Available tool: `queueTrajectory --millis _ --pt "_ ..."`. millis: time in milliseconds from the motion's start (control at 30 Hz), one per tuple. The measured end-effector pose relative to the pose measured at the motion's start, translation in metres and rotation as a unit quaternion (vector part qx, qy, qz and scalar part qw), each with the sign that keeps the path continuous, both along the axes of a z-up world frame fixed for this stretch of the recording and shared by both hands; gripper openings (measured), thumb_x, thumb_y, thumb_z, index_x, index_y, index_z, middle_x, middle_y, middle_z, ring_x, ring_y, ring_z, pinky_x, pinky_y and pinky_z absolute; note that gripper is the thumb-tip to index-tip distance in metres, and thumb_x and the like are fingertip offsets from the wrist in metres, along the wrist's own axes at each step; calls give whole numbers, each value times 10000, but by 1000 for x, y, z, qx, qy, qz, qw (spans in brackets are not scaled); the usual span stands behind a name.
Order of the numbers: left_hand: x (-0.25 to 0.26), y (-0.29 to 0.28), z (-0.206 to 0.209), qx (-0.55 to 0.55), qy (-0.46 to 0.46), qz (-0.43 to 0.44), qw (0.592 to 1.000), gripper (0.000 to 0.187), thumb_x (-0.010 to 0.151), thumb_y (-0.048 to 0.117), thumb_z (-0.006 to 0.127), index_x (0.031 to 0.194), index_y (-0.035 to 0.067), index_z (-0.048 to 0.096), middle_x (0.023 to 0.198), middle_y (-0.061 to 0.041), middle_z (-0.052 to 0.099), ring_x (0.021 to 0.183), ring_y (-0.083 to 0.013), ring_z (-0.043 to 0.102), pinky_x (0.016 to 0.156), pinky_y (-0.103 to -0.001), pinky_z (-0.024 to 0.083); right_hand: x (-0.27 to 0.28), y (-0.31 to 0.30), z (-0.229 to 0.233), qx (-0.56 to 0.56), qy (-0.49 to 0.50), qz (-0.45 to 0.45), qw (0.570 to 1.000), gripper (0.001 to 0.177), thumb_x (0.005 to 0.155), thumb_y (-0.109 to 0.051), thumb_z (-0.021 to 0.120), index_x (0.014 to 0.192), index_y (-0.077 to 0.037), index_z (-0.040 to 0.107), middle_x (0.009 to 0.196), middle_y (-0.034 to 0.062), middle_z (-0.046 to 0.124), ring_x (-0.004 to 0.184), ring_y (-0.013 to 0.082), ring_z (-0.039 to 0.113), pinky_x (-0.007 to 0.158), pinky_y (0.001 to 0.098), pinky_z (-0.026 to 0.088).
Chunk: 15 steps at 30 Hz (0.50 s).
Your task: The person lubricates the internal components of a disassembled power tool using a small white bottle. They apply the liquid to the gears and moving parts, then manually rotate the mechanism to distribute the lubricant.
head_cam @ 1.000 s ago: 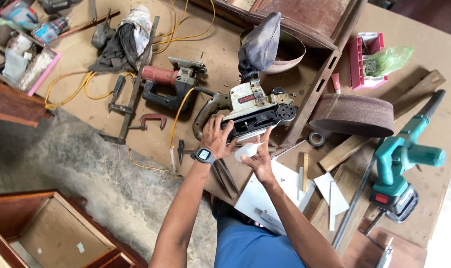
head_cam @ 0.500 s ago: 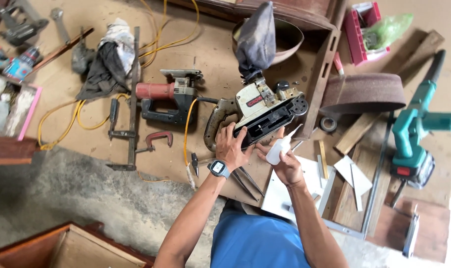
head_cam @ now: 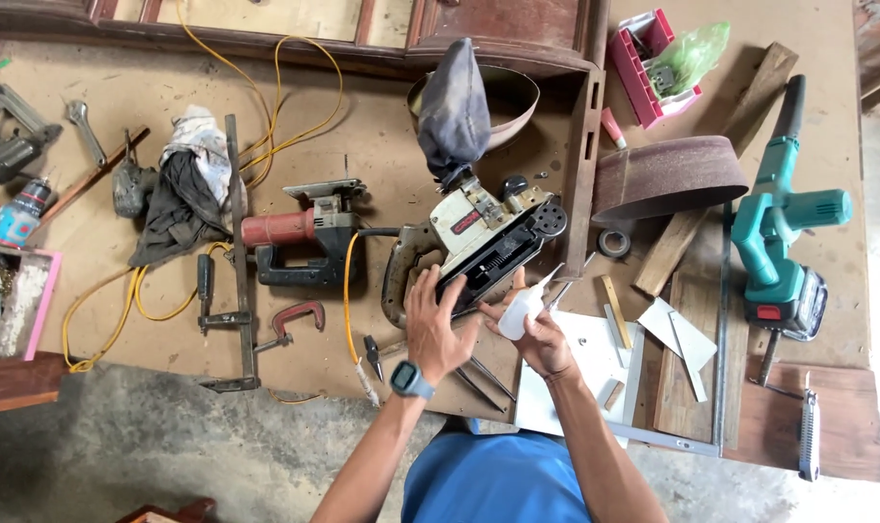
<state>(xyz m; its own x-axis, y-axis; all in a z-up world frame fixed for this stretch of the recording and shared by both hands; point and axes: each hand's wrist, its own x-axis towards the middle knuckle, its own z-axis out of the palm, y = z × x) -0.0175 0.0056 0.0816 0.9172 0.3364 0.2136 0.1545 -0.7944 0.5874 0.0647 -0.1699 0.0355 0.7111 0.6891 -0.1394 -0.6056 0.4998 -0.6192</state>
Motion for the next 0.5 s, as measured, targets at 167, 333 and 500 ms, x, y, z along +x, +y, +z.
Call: queueTrajectory --millis 167,333,500 --pt "9 -41 7 -20 -22 -60 998 645 777 369 732 1365 139 599 1239 -171 610 1177 -361 566 980 -528 400 2 -2 -37 -28 11 -20 999 530 845 -246 689 1298 -10 547 1164 146 642 1208 444 647 1055 583 487" --pt "26 -57 -5 -18 -20 -49 998 744 704 206 710 1424 84 566 1074 -134 721 914 -305 659 809 -445 461 4 1 -88 -65 2 -49 997 503 851 -168 730 1288 18 565 1132 168 668 1112 360 668 1005 522 516" --pt "29 -58 -18 -80 -30 -33 996 886 699 123 683 1548 94 432 1084 -192 733 838 -381 688 735 -464 493 12 7 -45 -91 -109 -50 989 486 796 -179 803 1199 23 620 1508 112 447 1178 278 589 992 398 519"
